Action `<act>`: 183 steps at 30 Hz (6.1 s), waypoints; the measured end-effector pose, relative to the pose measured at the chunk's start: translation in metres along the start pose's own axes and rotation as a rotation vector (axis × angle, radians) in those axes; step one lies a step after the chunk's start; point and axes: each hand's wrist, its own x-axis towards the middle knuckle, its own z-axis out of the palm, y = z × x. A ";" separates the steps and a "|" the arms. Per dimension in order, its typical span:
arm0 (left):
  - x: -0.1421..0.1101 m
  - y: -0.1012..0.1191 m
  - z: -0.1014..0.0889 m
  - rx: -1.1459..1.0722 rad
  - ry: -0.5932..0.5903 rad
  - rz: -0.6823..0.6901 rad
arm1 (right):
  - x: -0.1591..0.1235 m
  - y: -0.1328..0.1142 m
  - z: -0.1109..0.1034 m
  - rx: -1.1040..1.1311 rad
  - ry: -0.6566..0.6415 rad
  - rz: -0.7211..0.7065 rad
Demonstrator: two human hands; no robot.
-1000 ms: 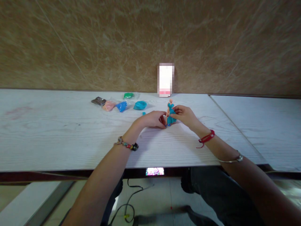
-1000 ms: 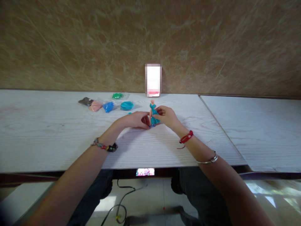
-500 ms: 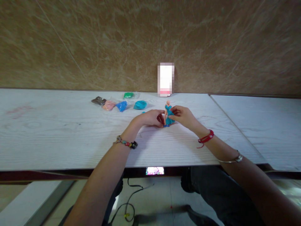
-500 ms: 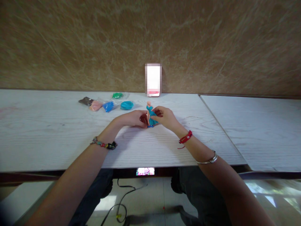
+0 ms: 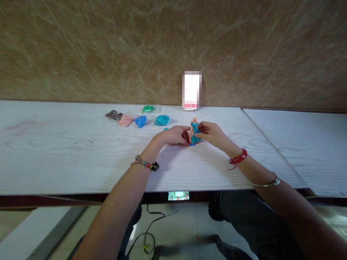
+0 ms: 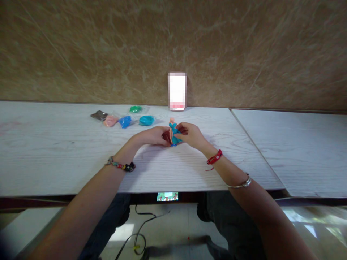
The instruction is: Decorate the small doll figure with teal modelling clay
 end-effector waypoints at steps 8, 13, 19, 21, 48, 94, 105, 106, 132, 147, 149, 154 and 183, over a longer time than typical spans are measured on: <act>0.000 0.003 0.001 0.011 0.043 0.034 | 0.001 0.003 -0.002 -0.003 -0.002 -0.015; -0.001 0.005 0.002 0.050 0.053 0.023 | 0.002 0.005 -0.003 0.009 -0.028 0.002; -0.002 0.008 0.002 0.064 0.037 0.005 | 0.001 0.002 -0.004 -0.024 -0.072 -0.029; -0.002 0.009 0.002 0.057 0.032 0.004 | 0.000 0.001 -0.004 -0.073 -0.072 -0.074; -0.002 0.005 0.001 0.054 0.000 0.039 | -0.001 -0.004 -0.004 -0.169 -0.054 -0.149; -0.003 0.012 -0.003 0.267 0.009 -0.042 | 0.006 0.004 -0.008 0.033 0.005 0.075; -0.007 0.017 -0.006 0.365 -0.016 -0.068 | 0.006 0.003 -0.007 0.038 -0.028 0.009; -0.007 0.017 -0.006 0.362 -0.008 -0.062 | 0.006 0.004 -0.007 0.030 -0.027 0.007; -0.006 0.001 -0.010 -0.034 -0.049 -0.010 | 0.004 0.003 -0.002 0.248 0.067 0.285; -0.003 0.000 -0.005 -0.017 0.021 -0.052 | 0.004 0.004 -0.001 0.202 0.038 0.258; -0.002 -0.002 -0.005 -0.023 0.026 -0.050 | 0.004 0.006 -0.002 0.188 0.030 0.251; -0.003 -0.003 -0.008 -0.034 -0.004 -0.046 | 0.005 0.008 -0.002 0.161 0.011 0.232; -0.007 0.003 -0.012 0.154 0.096 -0.101 | 0.004 -0.006 -0.009 0.237 0.075 0.501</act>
